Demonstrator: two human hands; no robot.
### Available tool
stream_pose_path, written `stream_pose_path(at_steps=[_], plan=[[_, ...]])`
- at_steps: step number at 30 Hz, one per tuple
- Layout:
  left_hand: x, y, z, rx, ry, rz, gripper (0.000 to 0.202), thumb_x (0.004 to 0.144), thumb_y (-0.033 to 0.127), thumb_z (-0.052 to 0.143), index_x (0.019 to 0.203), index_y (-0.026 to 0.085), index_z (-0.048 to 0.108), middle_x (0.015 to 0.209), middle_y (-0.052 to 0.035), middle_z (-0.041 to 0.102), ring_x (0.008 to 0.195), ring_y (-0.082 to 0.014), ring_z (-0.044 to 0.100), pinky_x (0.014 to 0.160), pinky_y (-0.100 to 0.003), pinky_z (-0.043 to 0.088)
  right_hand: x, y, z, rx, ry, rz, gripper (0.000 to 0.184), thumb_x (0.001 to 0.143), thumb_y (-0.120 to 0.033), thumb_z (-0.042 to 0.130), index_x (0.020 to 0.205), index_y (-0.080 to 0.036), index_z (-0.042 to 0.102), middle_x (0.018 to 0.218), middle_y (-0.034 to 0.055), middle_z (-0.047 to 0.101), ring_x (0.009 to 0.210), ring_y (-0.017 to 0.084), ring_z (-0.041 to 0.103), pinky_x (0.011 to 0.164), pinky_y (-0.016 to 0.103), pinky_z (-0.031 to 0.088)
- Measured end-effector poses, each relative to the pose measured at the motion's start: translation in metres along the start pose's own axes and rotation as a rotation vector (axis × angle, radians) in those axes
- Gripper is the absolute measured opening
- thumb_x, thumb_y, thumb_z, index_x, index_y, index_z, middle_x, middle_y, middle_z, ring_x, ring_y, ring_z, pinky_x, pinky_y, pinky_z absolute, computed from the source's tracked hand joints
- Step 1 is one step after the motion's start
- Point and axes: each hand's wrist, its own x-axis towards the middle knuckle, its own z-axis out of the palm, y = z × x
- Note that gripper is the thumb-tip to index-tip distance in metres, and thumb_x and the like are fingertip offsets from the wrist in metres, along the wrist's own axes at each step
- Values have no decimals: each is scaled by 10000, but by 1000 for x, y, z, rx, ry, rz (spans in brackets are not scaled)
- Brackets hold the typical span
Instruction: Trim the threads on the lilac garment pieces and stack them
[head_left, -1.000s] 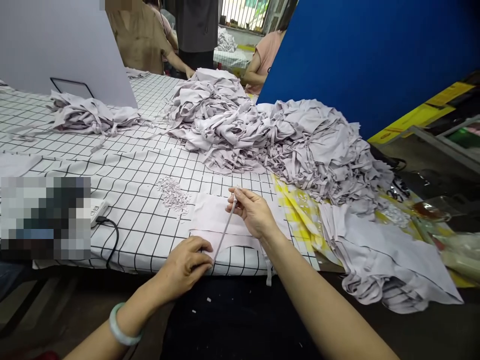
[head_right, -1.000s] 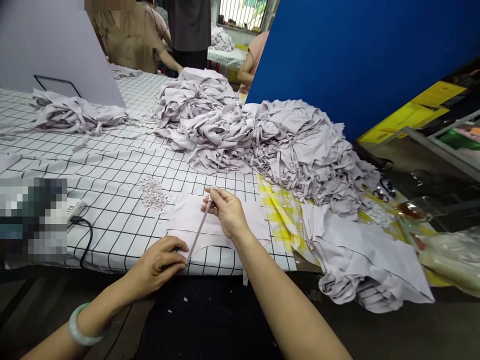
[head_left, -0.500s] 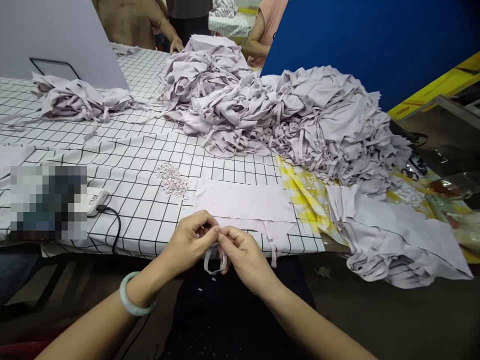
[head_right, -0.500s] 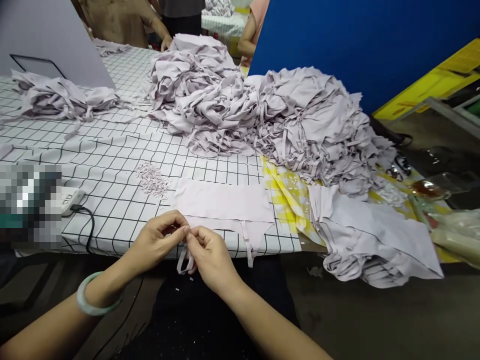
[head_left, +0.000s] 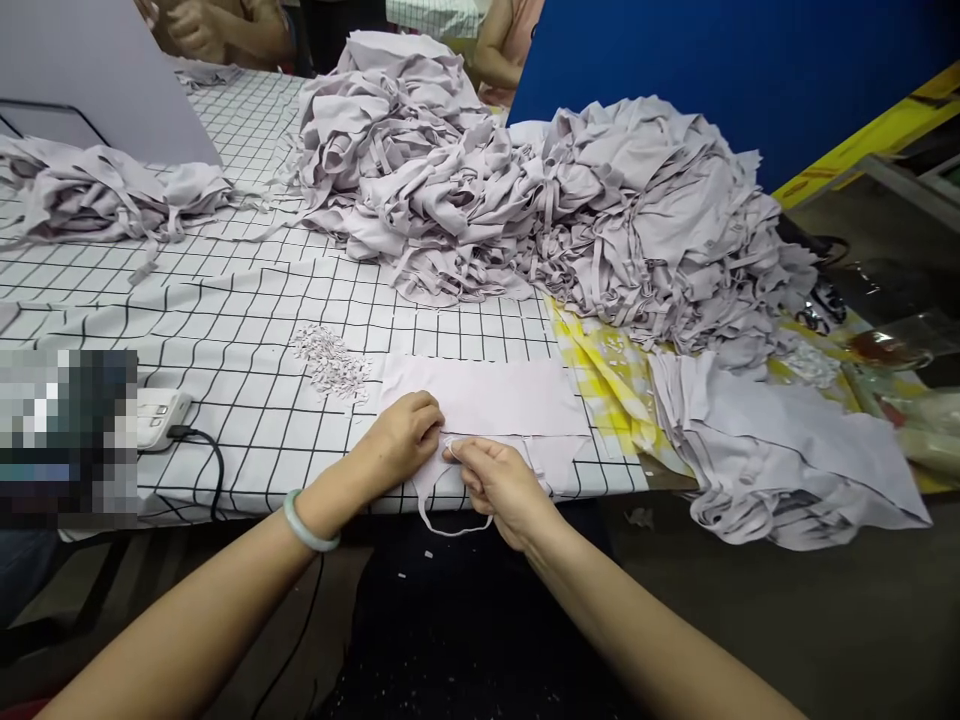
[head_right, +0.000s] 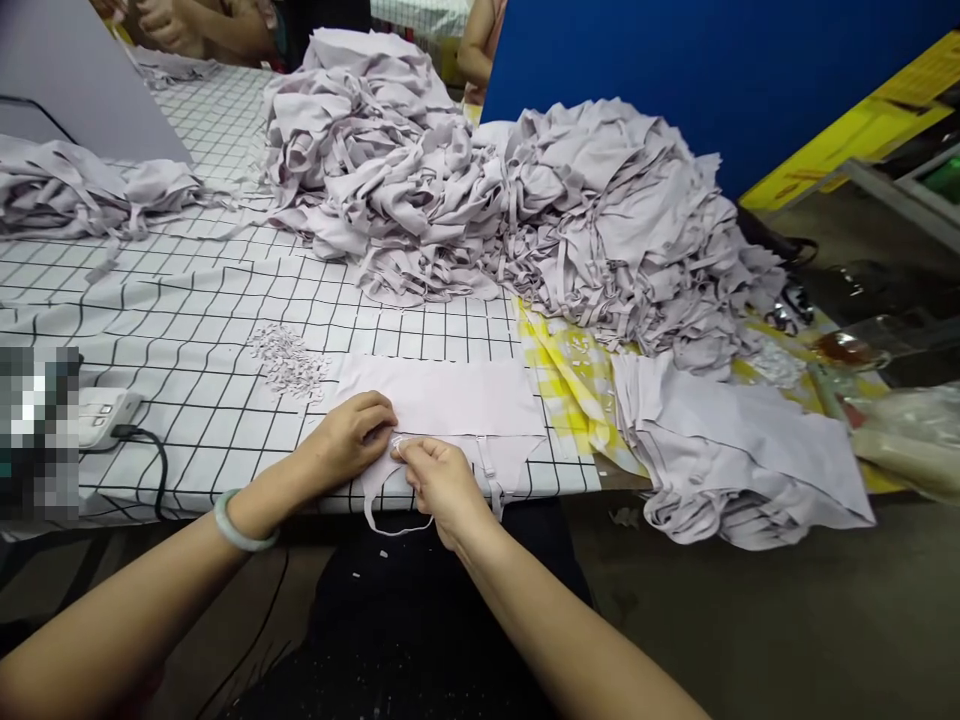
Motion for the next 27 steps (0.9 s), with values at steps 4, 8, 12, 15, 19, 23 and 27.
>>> stream_pose_path(at_steps=[4,8,12,15,19,23,27], plan=[[4,3,-9,-101,-21,-105,126,838,77,505,794,167,582,829,-42,623,734,-143,589,666,-277,505,6,-4,6,13,75,-7,213,713,-363,669,729,-152,647,484,-85,417,402,35,249,351,170,202],[7,4,-15,-119,-127,-29,137,797,81,544,896,162,594,939,-71,620,861,-180,607,768,-317,541,11,-9,8,37,108,-53,164,692,-319,661,650,-167,614,547,-49,522,392,35,302,365,194,319],[9,0,-8,-52,-81,29,148,797,38,513,852,144,601,918,-94,624,841,-192,608,730,-318,536,9,-10,7,53,127,-50,182,680,-319,683,646,-155,614,543,-53,500,396,20,275,349,172,170],[11,-3,-6,-128,-43,-50,143,828,43,517,808,149,610,877,-68,638,782,-158,612,686,-278,512,7,-8,8,62,122,-5,176,673,-312,677,662,-145,622,526,-55,501,393,18,280,351,166,149],[15,-2,-14,-244,-99,-188,138,843,66,547,795,155,640,888,-45,657,765,-134,617,667,-253,490,11,-7,14,135,145,16,159,665,-292,666,690,-144,611,550,-40,575,372,8,264,342,158,160],[18,0,-17,-276,-126,-247,153,850,71,543,773,149,650,890,-46,660,760,-132,612,656,-256,472,19,-10,18,194,217,-34,137,663,-274,665,704,-149,625,569,-25,626,364,23,339,334,161,260],[19,3,-17,-283,-130,-272,166,830,45,549,741,147,645,875,-40,657,757,-129,600,656,-256,458,22,-11,20,229,251,-46,123,666,-265,664,698,-149,638,576,-22,640,361,34,395,338,170,343]])
